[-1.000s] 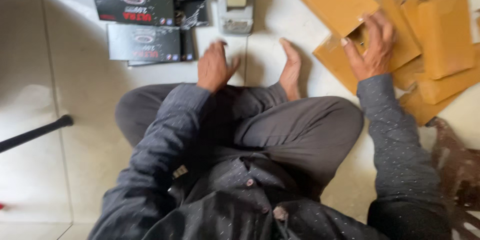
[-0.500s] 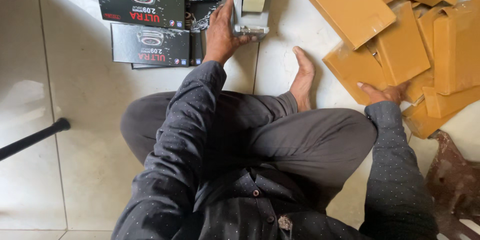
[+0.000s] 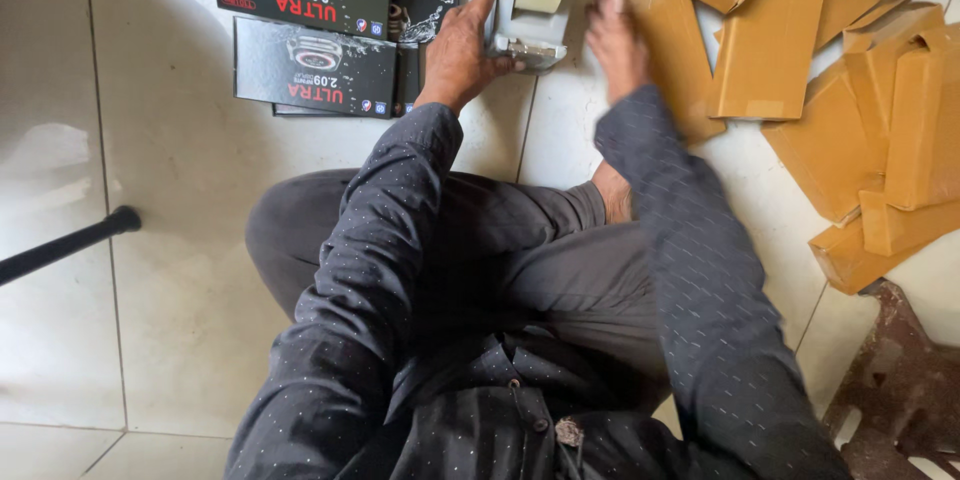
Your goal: The person sits on the floor and packs a smartwatch into a small cardboard box. They place the watch and its accessories into the box, close the flaps, and seal the box with tape. The person then places the sealed box into a white shipping bag.
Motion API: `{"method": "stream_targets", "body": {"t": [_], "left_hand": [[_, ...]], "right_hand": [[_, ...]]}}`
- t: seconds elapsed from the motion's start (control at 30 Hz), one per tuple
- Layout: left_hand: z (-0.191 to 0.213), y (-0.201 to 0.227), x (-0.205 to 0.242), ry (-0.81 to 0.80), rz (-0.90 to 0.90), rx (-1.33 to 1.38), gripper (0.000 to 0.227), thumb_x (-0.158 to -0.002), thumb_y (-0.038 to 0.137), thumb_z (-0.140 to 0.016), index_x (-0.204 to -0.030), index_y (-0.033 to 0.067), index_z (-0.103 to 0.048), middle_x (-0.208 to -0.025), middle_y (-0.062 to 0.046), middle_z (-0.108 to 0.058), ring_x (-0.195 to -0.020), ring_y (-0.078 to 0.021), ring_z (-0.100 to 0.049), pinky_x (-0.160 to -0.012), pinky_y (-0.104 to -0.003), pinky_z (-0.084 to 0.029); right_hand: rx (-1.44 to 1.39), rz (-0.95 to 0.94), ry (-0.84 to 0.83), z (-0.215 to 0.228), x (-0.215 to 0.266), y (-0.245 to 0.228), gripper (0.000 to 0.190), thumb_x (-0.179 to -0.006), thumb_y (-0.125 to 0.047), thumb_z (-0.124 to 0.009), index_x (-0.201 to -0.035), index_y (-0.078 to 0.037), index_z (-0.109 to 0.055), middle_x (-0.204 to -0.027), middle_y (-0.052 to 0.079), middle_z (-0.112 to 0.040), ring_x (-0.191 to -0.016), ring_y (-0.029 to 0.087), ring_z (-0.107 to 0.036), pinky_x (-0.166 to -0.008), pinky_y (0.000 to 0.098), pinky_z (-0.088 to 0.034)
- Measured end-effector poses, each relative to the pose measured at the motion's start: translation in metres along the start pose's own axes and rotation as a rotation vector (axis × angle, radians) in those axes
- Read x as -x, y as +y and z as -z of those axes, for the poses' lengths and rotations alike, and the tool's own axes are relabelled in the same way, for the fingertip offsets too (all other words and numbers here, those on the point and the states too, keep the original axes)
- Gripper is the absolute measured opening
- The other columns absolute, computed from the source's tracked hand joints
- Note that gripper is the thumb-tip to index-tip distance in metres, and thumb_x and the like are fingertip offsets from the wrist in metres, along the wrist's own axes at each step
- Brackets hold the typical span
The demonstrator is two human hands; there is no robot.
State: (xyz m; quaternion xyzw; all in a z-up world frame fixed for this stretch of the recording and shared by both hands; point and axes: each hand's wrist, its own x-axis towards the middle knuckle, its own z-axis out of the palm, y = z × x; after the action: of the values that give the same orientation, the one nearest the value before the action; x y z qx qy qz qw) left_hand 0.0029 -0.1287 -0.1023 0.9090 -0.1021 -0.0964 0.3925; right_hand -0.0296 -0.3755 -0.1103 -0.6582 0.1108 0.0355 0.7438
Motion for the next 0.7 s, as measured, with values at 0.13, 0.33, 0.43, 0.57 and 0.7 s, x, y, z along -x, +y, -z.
{"method": "stream_targets", "body": {"t": [0.13,0.33,0.43,0.57,0.7], "left_hand": [[-0.001,0.0,-0.004,-0.037,-0.036,-0.009,0.131,-0.059,0.028,-0.101,-0.16,0.0319,-0.018,-0.137,-0.006,-0.065,-0.125,-0.0315,-0.059,-0.104,-0.044,-0.048],[0.0,-0.016,0.005,-0.077,-0.18,0.095,0.111,-0.073,0.013,-0.088,-0.163,0.0246,-0.023,-0.14,-0.017,-0.063,-0.128,-0.0357,-0.058,-0.111,-0.045,-0.045],[-0.005,-0.019,0.003,-0.025,-0.118,0.244,0.085,-0.082,0.019,-0.07,-0.161,0.0237,-0.039,-0.152,-0.015,-0.062,-0.136,-0.031,-0.059,-0.114,-0.039,-0.049],[-0.023,-0.006,-0.017,0.189,-0.328,0.662,0.054,-0.116,0.041,-0.045,-0.161,0.0125,-0.039,-0.168,-0.016,-0.044,-0.159,-0.0266,-0.039,-0.134,-0.034,-0.028],[-0.028,0.014,-0.049,0.121,-0.213,1.042,0.081,-0.11,0.063,-0.028,-0.167,0.0061,-0.023,-0.175,-0.015,-0.024,-0.165,-0.0285,-0.02,-0.135,-0.038,-0.014]], "right_hand": [[-0.502,0.005,-0.011,-0.022,-0.031,0.07,0.089,-0.103,-0.069,-0.037,-0.165,-0.007,-0.022,-0.173,0.014,-0.021,-0.16,0.025,-0.022,-0.13,0.0423,-0.018],[-0.317,0.136,-0.095,-0.024,0.003,0.059,0.083,-0.109,-0.065,-0.033,-0.168,-0.007,-0.019,-0.178,0.012,-0.016,-0.166,0.026,-0.013,-0.136,0.0431,-0.012],[-0.175,0.098,0.048,-0.032,0.003,0.037,0.086,-0.104,-0.067,-0.024,-0.167,-0.009,-0.022,-0.175,0.011,-0.015,-0.161,0.025,-0.01,-0.127,0.0424,-0.006],[-0.157,0.282,0.048,-0.039,-0.021,0.021,0.086,-0.108,-0.07,-0.023,-0.171,-0.011,-0.022,-0.179,0.009,-0.012,-0.167,0.024,-0.007,-0.136,0.0383,-0.002],[-0.252,0.331,0.005,-0.042,-0.043,0.016,0.084,-0.109,-0.071,-0.023,-0.17,-0.014,-0.022,-0.18,0.008,-0.013,-0.168,0.026,-0.011,-0.138,0.0381,-0.003]]}}
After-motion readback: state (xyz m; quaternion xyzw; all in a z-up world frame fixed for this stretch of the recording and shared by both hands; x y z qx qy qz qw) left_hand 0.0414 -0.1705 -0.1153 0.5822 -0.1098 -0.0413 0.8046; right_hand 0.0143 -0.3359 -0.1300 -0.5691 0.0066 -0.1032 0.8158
